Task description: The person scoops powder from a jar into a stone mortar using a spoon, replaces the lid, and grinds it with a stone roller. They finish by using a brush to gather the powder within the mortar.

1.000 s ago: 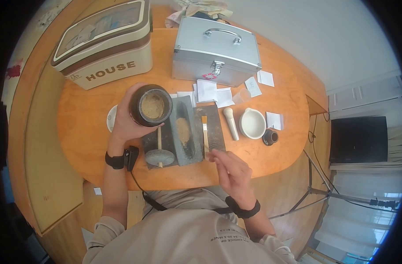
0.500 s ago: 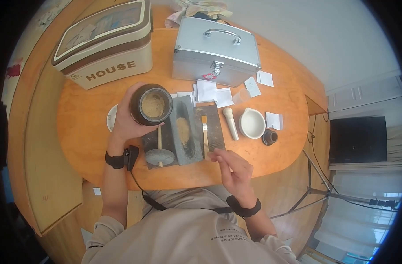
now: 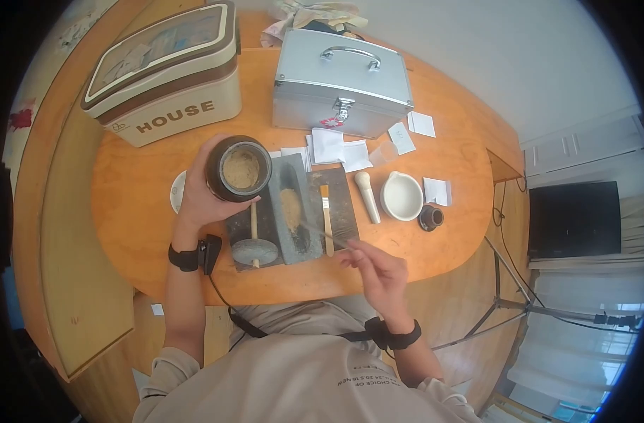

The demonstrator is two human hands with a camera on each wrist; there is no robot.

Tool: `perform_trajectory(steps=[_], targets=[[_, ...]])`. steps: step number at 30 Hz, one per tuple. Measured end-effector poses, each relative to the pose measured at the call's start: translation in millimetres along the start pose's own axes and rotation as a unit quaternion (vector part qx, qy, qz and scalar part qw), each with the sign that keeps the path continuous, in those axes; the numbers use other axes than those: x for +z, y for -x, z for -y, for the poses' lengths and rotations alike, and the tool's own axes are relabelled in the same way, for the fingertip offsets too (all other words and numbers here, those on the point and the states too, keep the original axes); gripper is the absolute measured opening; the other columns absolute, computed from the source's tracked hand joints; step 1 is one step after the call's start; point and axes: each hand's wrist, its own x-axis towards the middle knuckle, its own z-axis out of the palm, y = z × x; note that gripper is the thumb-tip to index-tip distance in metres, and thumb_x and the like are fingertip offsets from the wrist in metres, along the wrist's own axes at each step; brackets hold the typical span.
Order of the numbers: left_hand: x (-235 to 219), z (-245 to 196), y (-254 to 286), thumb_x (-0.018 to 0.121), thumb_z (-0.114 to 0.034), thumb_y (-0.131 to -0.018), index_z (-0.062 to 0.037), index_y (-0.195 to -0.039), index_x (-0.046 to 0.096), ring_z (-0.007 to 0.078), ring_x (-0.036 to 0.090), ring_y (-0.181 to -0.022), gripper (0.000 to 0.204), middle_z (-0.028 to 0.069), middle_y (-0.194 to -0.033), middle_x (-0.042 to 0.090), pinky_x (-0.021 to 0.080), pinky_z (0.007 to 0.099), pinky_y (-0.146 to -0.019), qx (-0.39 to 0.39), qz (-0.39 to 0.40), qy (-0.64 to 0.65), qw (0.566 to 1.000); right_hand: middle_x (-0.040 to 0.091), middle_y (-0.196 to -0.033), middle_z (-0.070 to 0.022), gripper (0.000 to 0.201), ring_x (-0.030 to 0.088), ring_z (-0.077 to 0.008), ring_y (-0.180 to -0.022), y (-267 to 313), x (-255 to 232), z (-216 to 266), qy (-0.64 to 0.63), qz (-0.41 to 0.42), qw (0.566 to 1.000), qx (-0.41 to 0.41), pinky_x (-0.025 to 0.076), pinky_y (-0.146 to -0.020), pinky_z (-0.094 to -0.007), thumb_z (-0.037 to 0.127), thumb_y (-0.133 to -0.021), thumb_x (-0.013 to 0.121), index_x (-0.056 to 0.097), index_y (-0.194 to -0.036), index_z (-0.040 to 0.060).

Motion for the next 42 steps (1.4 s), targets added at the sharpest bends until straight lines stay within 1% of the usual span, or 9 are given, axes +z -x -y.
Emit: perform_trajectory(steps=[4,10,16,23,28,34,35,38,42], targets=[[0.3,-2.6,0.3,0.098,-0.01,-0.06,-0.0018,-0.143,0.049,0.0264,0.062,-0.124,0.097,0.0134,-0.133,0.062,0.05,0.0386,-0.107,-0.001,0.0,-0.003,1.0,0.078,-0.095,-0.0176,0.029,0.069,-0.0171,-0.078,2.2,-16.7,-26.2,-0.126,-0.098,0.983,0.086,0.057,-0.077,-0.0313,0.012,-0.107,0.058,0.068,-0.124,-0.0092],[3.7,1.3,3.2,0.098,-0.015,-0.06,-0.0022,-0.14,0.051,0.0281,0.065,-0.121,0.094,0.0144,-0.13,0.065,0.053,0.0391,-0.104,0.001,-0.021,0.013,1.0,0.077,-0.096,-0.0186,0.033,0.069,-0.0167,-0.079,1.2,-9.8,-36.3,-0.177,-0.147,0.964,0.136,0.056,-0.077,-0.0311,0.015,-0.107,0.057,0.066,-0.127,-0.0092],[-3.7,-3.2,1.4,0.099,-0.015,-0.061,-0.0011,-0.14,0.051,0.0239,0.066,-0.118,0.094,0.0123,-0.127,0.067,0.053,0.0376,-0.103,-0.003,-0.034,-0.036,0.999,0.077,-0.096,-0.0172,0.03,0.07,-0.0166,-0.081,11.9,-3.2,-9.7,-0.184,-0.112,0.974,0.067,0.056,-0.077,-0.0309,0.012,-0.107,0.057,0.066,-0.128,-0.008],[-51.0,-35.0,24.7,0.099,-0.014,-0.065,0.0005,-0.135,0.054,0.0208,0.066,-0.113,0.084,0.0113,-0.123,0.068,0.054,0.0355,-0.098,-0.06,-0.107,-0.023,0.992,0.076,-0.096,-0.0144,0.026,0.07,-0.0165,-0.083,18.1,4.1,19.4,-0.273,0.022,0.961,0.045,0.056,-0.078,-0.0313,0.011,-0.107,0.056,0.068,-0.123,-0.0056],[-67.4,-56.7,92.9,0.097,-0.011,-0.066,0.0005,-0.132,0.057,0.0197,0.067,-0.11,0.079,0.0092,-0.122,0.067,0.054,0.0358,-0.098,-0.141,-0.174,0.007,0.975,0.076,-0.097,-0.0119,0.025,0.07,-0.0142,-0.085,-35.5,33.7,46.3,-0.259,0.171,0.949,0.051,0.056,-0.075,-0.031,0.011,-0.108,0.055,0.067,-0.122,-0.0049],[-58.2,-87.0,170.7,0.097,-0.011,-0.065,-0.0003,-0.134,0.056,0.0203,0.066,-0.112,0.081,0.0098,-0.125,0.066,0.054,0.0371,-0.099,-0.217,-0.194,0.035,0.956,0.077,-0.089,-0.0102,0.029,0.07,-0.0134,-0.074,-145.4,120.8,62.6,-0.019,0.341,0.939,-0.029,0.056,-0.069,-0.0292,0.013,-0.1,0.055,0.07,-0.116,-0.0069],[-54.4,-91.5,178.2,0.097,-0.011,-0.064,-0.0004,-0.135,0.056,0.0209,0.065,-0.113,0.082,0.0103,-0.126,0.065,0.054,0.0375,-0.1,-0.235,-0.187,0.042,0.953,0.077,-0.088,-0.0106,0.03,0.07,-0.0144,-0.072,-159.7,139.6,59.7,-0.009,0.367,0.93,-0.012,0.055,-0.068,-0.0297,0.012,-0.099,0.054,0.07,-0.116,-0.0067],[-38.6,-102.6,187.4,0.097,-0.011,-0.063,-0.0012,-0.137,0.054,0.0231,0.062,-0.12,0.086,0.0122,-0.13,0.063,0.052,0.0396,-0.103,-0.189,-0.177,0.081,0.963,0.078,-0.087,-0.0119,0.031,0.071,-0.016,-0.07,-190.5,184.6,53.0,0.03,0.418,0.907,0.043,0.055,-0.066,-0.0303,0.009,-0.096,0.052,0.069,-0.118,-0.006],[-23.7,-121.2,181.6,0.095,-0.01,-0.066,-0.0026,-0.141,0.051,0.0263,0.057,-0.128,0.087,0.0136,-0.139,0.057,0.048,0.0416,-0.107,-0.177,-0.12,0.16,0.964,0.078,-0.087,-0.0124,0.034,0.073,-0.017,-0.071,-209.5,213.0,41.8,0.089,0.464,0.875,0.106,0.055,-0.065,-0.03,0.007,-0.095,0.052,0.067,-0.123,-0.0045]])
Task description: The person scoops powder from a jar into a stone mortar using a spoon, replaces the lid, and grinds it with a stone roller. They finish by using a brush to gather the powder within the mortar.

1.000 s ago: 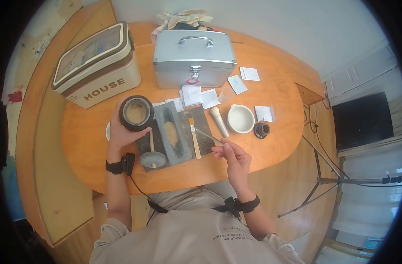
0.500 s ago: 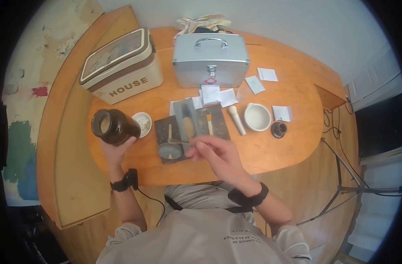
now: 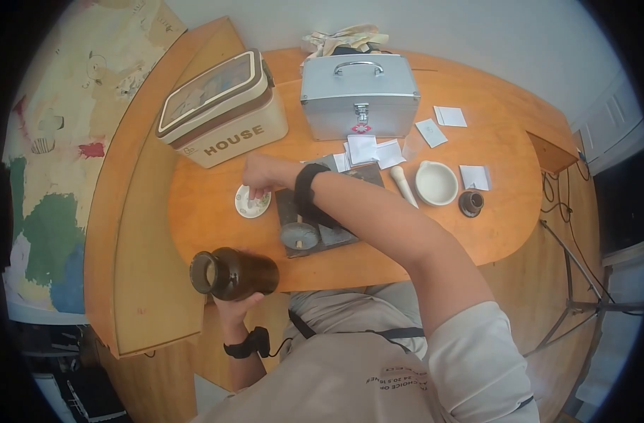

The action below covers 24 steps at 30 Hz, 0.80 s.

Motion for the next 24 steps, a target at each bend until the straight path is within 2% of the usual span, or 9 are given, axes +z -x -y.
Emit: perform_trajectory(steps=[4,6,8,10,12,14,18,21,24], targets=[[18.9,-5.0,-4.6,0.096,-0.013,-0.065,-0.0034,-0.14,0.05,0.0266,0.058,-0.126,0.088,0.0146,-0.137,0.059,0.049,0.041,-0.105,0.007,0.049,-0.008,0.999,0.078,-0.087,-0.0119,0.038,0.074,-0.0189,-0.073,-2.1,-11.4,-9.7,0.068,-0.034,0.997,0.005,0.056,-0.067,-0.0313,0.009,-0.096,0.052,0.064,-0.129,-0.006],[31.5,-7.6,-7.3,0.097,-0.016,-0.063,-0.0042,-0.139,0.05,0.0265,0.059,-0.125,0.091,0.0152,-0.137,0.059,0.049,0.0403,-0.104,0.003,0.066,0.018,0.998,0.078,-0.088,-0.0117,0.041,0.074,-0.0197,-0.074,27.4,-29.2,-4.5,0.089,-0.066,0.994,-0.018,0.057,-0.069,-0.0319,0.012,-0.097,0.053,0.062,-0.131,-0.0068],[38.7,-9.2,-13.6,0.099,-0.018,-0.06,-0.0048,-0.14,0.048,0.0262,0.059,-0.125,0.095,0.0154,-0.137,0.059,0.049,0.04,-0.104,0.04,0.128,-0.008,0.991,0.078,-0.087,-0.0108,0.043,0.074,-0.0198,-0.075,77.5,-54.0,3.7,0.132,-0.111,0.982,-0.082,0.057,-0.071,-0.033,0.017,-0.096,0.058,0.063,-0.131,-0.0066],[55.6,-12.0,-17.1,0.101,-0.022,-0.057,-0.005,-0.14,0.047,0.0257,0.06,-0.123,0.101,0.0155,-0.139,0.059,0.05,0.0393,-0.103,0.06,0.178,-0.014,0.982,0.078,-0.087,-0.0099,0.041,0.072,-0.0177,-0.074,131.9,-80.2,-7.3,0.11,-0.186,0.966,-0.144,0.057,-0.072,-0.0329,0.021,-0.095,0.061,0.066,-0.127,-0.0046],[78.6,-20.7,-20.6,0.102,-0.023,-0.057,-0.0048,-0.141,0.047,0.0256,0.061,-0.123,0.102,0.0155,-0.138,0.059,0.05,0.039,-0.103,0.054,0.218,-0.001,0.974,0.076,-0.091,-0.0071,0.033,0.068,-0.0125,-0.082,200.5,-102.1,-23.8,0.043,-0.275,0.95,-0.143,0.053,-0.076,-0.0286,0.019,-0.097,0.061,0.068,-0.121,-0.002],[99.6,-24.3,-24.5,0.103,-0.021,-0.057,-0.0047,-0.141,0.047,0.0241,0.061,-0.122,0.102,0.0151,-0.138,0.06,0.05,0.0383,-0.103,0.058,0.256,-0.015,0.965,0.076,-0.094,-0.0054,0.033,0.068,-0.0109,-0.088,259.5,-120.1,-56.5,-0.008,-0.37,0.92,-0.131,0.052,-0.077,-0.0273,0.019,-0.099,0.061,0.069,-0.122,-0.0021],[149.2,-25.3,-39.0,0.102,-0.019,-0.059,-0.0042,-0.141,0.048,0.0228,0.061,-0.123,0.099,0.0139,-0.135,0.061,0.05,0.0387,-0.105,0.06,0.328,-0.003,0.943,0.076,-0.098,-0.0041,0.033,0.066,-0.0123,-0.086,350.7,-127.7,-139.5,-0.012,-0.515,0.856,-0.039,0.052,-0.078,-0.0277,0.02,-0.099,0.064,0.068,-0.124,-0.0016],[188.0,-8.9,-43.6,0.101,-0.018,-0.059,-0.0028,-0.139,0.049,0.0229,0.061,-0.123,0.096,0.0131,-0.134,0.062,0.049,0.0385,-0.105,0.042,0.351,-0.015,0.935,0.074,-0.105,-0.009,0.04,0.067,-0.0171,-0.092,386.6,-108.6,-228.8,0.066,-0.568,0.819,0.04,0.054,-0.082,-0.0305,0.022,-0.094,0.072,0.067,-0.125,-0.0026],[225.0,8.0,-48.6,0.1,-0.018,-0.061,-0.0015,-0.139,0.05,0.0224,0.062,-0.122,0.094,0.0124,-0.132,0.063,0.05,0.0385,-0.104,0.005,0.331,-0.026,0.943,0.069,-0.117,-0.017,0.064,0.067,-0.0253,-0.104,396.2,-72.3,-249.3,0.112,-0.576,0.8,0.124,0.055,-0.09,-0.036,0.025,-0.085,0.083,0.058,-0.137,-0.0035]])
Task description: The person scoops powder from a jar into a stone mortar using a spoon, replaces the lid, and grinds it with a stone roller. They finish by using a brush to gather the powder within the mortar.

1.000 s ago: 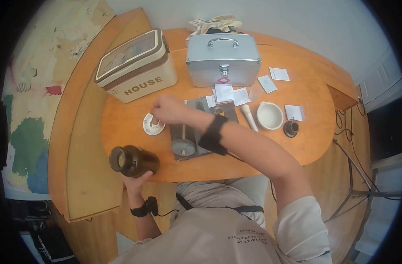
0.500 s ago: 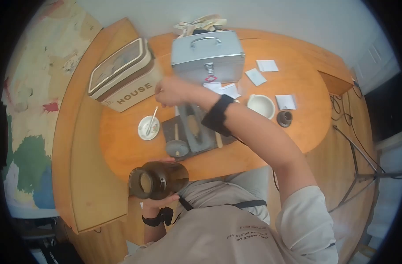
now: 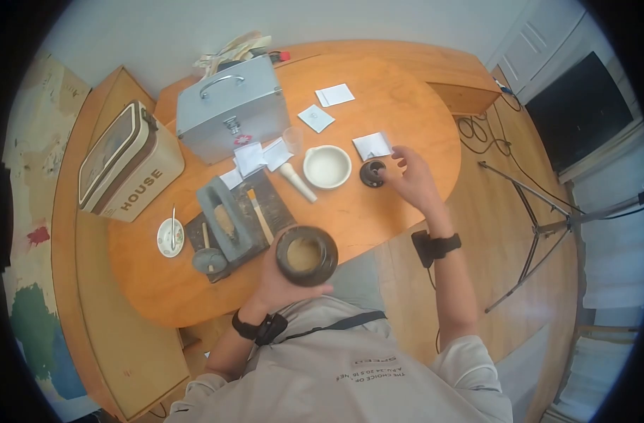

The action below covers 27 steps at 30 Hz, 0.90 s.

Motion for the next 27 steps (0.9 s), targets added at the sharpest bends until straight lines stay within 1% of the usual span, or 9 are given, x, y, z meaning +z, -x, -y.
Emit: perform_trajectory(steps=[3,4,6,13,16,19,22,25,27], targets=[[20.1,25.1,-23.0,0.101,-0.023,-0.062,-0.0012,-0.139,0.047,0.0218,0.064,-0.121,0.096,0.0128,-0.13,0.064,0.051,0.0388,-0.104,-0.003,-0.021,0.023,1.0,0.063,-0.127,-0.0195,0.09,0.059,-0.0327,-0.124,15.2,20.0,-12.8,-0.005,0.01,1.0,0.022,0.052,-0.099,-0.0421,0.028,-0.077,0.088,0.044,-0.147,-0.0052],[24.8,33.0,-27.3,0.1,-0.022,-0.063,-0.0015,-0.141,0.046,0.022,0.063,-0.122,0.096,0.0133,-0.131,0.063,0.051,0.0388,-0.105,0.002,-0.028,0.031,0.999,0.063,-0.128,-0.0196,0.101,0.058,-0.0365,-0.121,17.4,26.1,-12.0,-0.005,0.011,1.0,0.008,0.05,-0.102,-0.0445,0.024,-0.072,0.091,0.036,-0.152,-0.0042],[28.1,40.2,-36.0,0.1,-0.02,-0.065,-0.002,-0.142,0.044,0.0223,0.062,-0.124,0.096,0.014,-0.133,0.063,0.051,0.0392,-0.105,0.021,-0.033,0.005,0.999,0.063,-0.127,-0.0207,0.099,0.057,-0.0381,-0.118,14.9,35.4,-11.2,-0.012,-0.001,1.0,-0.014,0.049,-0.102,-0.0455,0.021,-0.071,0.09,0.037,-0.151,-0.0041],[43.8,62.5,-43.8,0.099,-0.02,-0.066,-0.0022,-0.143,0.043,0.0236,0.064,-0.122,0.097,0.0144,-0.131,0.063,0.052,0.0398,-0.104,-0.013,-0.066,0.015,0.998,0.062,-0.122,-0.0227,0.087,0.056,-0.0408,-0.116,0.8,50.2,-19.6,0.03,-0.013,0.998,-0.05,0.048,-0.103,-0.045,0.017,-0.073,0.086,0.043,-0.145,-0.0054],[47.6,62.6,-46.4,0.099,-0.021,-0.067,-0.0022,-0.144,0.041,0.0241,0.064,-0.122,0.098,0.0145,-0.131,0.064,0.052,0.0397,-0.104,-0.001,-0.076,-0.011,0.997,0.061,-0.125,-0.0214,0.081,0.054,-0.0386,-0.122,-5.2,44.6,-11.4,0.037,0.026,0.999,-0.009,0.045,-0.108,-0.0432,0.013,-0.074,0.084,0.045,-0.142,-0.0056],[49.1,67.8,-47.6,0.098,-0.021,-0.067,-0.0026,-0.144,0.04,0.0246,0.065,-0.121,0.098,0.0143,-0.13,0.065,0.053,0.0399,-0.103,0.002,-0.079,-0.036,0.996,0.06,-0.126,-0.0214,0.074,0.055,-0.0382,-0.121,-12.8,48.4,-24.3,0.021,0.043,0.999,0.006,0.047,-0.106,-0.0419,0.011,-0.074,0.083,0.049,-0.138,-0.0017],[52.6,67.9,-50.8,0.098,-0.02,-0.067,-0.0032,-0.144,0.04,0.0251,0.066,-0.12,0.097,0.0142,-0.128,0.065,0.054,0.0403,-0.102,0.007,-0.082,-0.039,0.996,0.06,-0.125,-0.0212,0.064,0.057,-0.0371,-0.12,-8.7,44.1,-10.2,-0.043,0.051,0.997,0.034,0.049,-0.104,-0.0406,0.01,-0.076,0.08,0.054,-0.134,0.0023],[54.9,75.5,-53.5,0.098,-0.021,-0.067,-0.0039,-0.144,0.04,0.0261,0.066,-0.119,0.098,0.0144,-0.128,0.066,0.054,0.0409,-0.1,0.032,-0.088,-0.043,0.995,0.063,-0.12,-0.0206,0.053,0.061,-0.0368,-0.115,-3.0,48.8,-11.9,-0.033,0.04,0.998,-0.023,0.051,-0.099,-0.0394,0.008,-0.077,0.077,0.06,-0.127,0.0034],[53.9,80.8,-55.0,0.098,-0.021,-0.066,-0.0043,-0.144,0.04,0.0271,0.066,-0.119,0.099,0.0145,-0.128,0.066,0.055,0.0415,-0.099,0.053,-0.086,-0.062,0.993,0.066,-0.115,-0.0165,0.048,0.065,-0.033,-0.108,-2.2,49.3,-12.7,-0.062,0.036,0.997,-0.033,0.053,-0.096,-0.0379,0.007,-0.077,0.076,0.063,-0.123,0.0022]])
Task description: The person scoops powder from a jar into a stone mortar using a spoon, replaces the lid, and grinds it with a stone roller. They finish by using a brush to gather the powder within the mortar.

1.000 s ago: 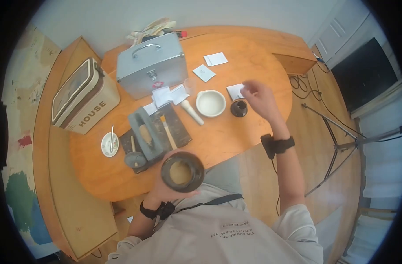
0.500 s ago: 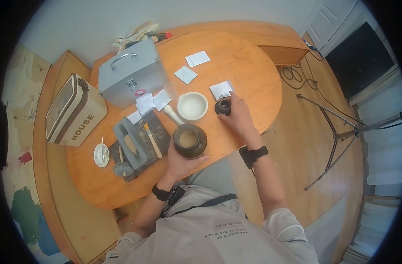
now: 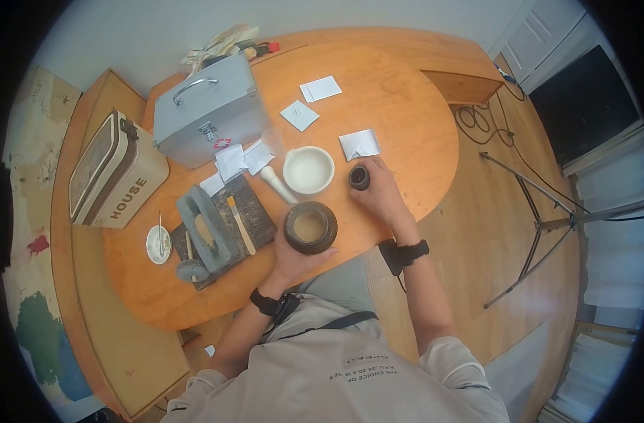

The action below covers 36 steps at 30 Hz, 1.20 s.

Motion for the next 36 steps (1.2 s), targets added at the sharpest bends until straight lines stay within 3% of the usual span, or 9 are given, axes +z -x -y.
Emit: perform_trajectory(steps=[7,10,12,16,19,25,29,32,36], targets=[[-1.7,5.0,0.6,0.098,-0.022,-0.065,-0.0043,-0.144,0.04,0.028,0.066,-0.119,0.1,0.0146,-0.128,0.065,0.054,0.0412,-0.1,0.007,0.004,-0.011,1.0,0.071,-0.108,-0.0074,0.044,0.067,-0.0134,-0.093,13.8,-9.2,-10.1,-0.24,0.032,0.964,0.109,0.054,-0.08,-0.0272,0.006,-0.084,0.078,0.064,-0.125,-0.0031],[-3.3,-2.1,-2.1,0.098,-0.021,-0.065,-0.003,-0.144,0.041,0.0262,0.065,-0.121,0.099,0.0146,-0.129,0.065,0.053,0.0404,-0.102,-0.041,0.011,0.038,0.998,0.071,-0.109,-0.0089,0.046,0.063,-0.0092,-0.086,25.2,-19.5,-5.0,-0.435,0.1,0.876,0.181,0.051,-0.069,-0.0223,0.009,-0.09,0.075,0.061,-0.131,-0.005],[-6.1,-16.8,-7.2,0.098,-0.021,-0.065,-0.0019,-0.144,0.042,0.0249,0.064,-0.122,0.099,0.0144,-0.13,0.065,0.052,0.0401,-0.103,-0.119,0.026,0.125,0.985,0.071,-0.107,-0.0104,0.039,0.06,-0.0093,-0.079,36.4,-17.3,8.7,-0.524,0.036,0.821,0.223,0.047,-0.064,-0.0226,0.014,-0.094,0.071,0.063,-0.128,-0.0037],[-6.9,-36.8,1.8,0.097,-0.019,-0.065,-0.0005,-0.143,0.043,0.023,0.064,-0.122,0.097,0.014,-0.131,0.064,0.051,0.0388,-0.104,-0.058,0.009,0.057,0.997,0.069,-0.1,-0.0117,0.048,0.054,-0.0103,-0.07,49.9,-9.4,2.3,-0.698,0.022,0.68,0.225,0.045,-0.06,-0.0239,0.034,-0.103,0.06,0.058,-0.132,-0.0033],[-9.6,-43.7,-5.9,0.097,-0.017,-0.064,0.0001,-0.144,0.042,0.024,0.065,-0.121,0.098,0.0151,-0.131,0.065,0.052,0.0391,-0.103,-0.081,0.01,0.085,0.993,0.067,-0.095,-0.0124,0.056,0.053,-0.0123,-0.068,51.9,-12.1,23.4,-0.743,0.053,0.627,0.228,0.044,-0.059,-0.0252,0.045,-0.106,0.049,0.055,-0.136,-0.0014],[-4.5,-29.5,-1.4,0.097,-0.015,-0.064,-0.0001,-0.141,0.045,0.0251,0.066,-0.119,0.095,0.0161,-0.131,0.066,0.053,0.0392,-0.101,-0.043,-0.02,0.056,0.997,0.066,-0.092,-0.0118,0.053,0.058,-0.0173,-0.072,54.0,-29.7,49.4,-0.68,0.08,0.708,0.173,0.046,-0.063,-0.0301,0.044,-0.107,0.042,0.056,-0.136,0.0017],[4.9,-22.9,-3.2,0.098,-0.015,-0.065,-0.0018,-0.14,0.046,0.0257,0.067,-0.117,0.093,0.0148,-0.128,0.066,0.054,0.039,-0.099,0.022,-0.019,0.018,0.999,0.065,-0.097,-0.0115,0.048,0.06,-0.0206,-0.075,51.1,-68.4,89.1,-0.439,0.073,0.892,0.073,0.049,-0.067,-0.0338,0.034,-0.105,0.051,0.054,-0.139,-0.0001],[13.0,-20.2,-9.3,0.098,-0.015,-0.065,-0.0033,-0.14,0.046,0.0261,0.067,-0.115,0.091,0.0138,-0.125,0.066,0.055,0.0391,-0.098,0.042,-0.023,0.011,0.999,0.063,-0.101,-0.0127,0.048,0.061,-0.0234,-0.076,49.7,-81.0,133.4,-0.215,0.066,0.973,-0.048,0.051,-0.069,-0.0348,0.026,-0.1,0.06,0.054,-0.139,-0.0002],[20.7,-19.1,-11.5,0.098,-0.017,-0.066,-0.0047,-0.14,0.046,0.0265,0.067,-0.115,0.092,0.0128,-0.125,0.065,0.055,0.0396,-0.098,0.01,-0.03,0.052,0.998,0.059,-0.103,-0.014,0.056,0.063,-0.0302,-0.076,40.5,-77.0,150.7,0.049,0.061,0.975,-0.207,0.053,-0.065,-0.0366,0.028,-0.092,0.069,0.054,-0.138,-0.0001]])
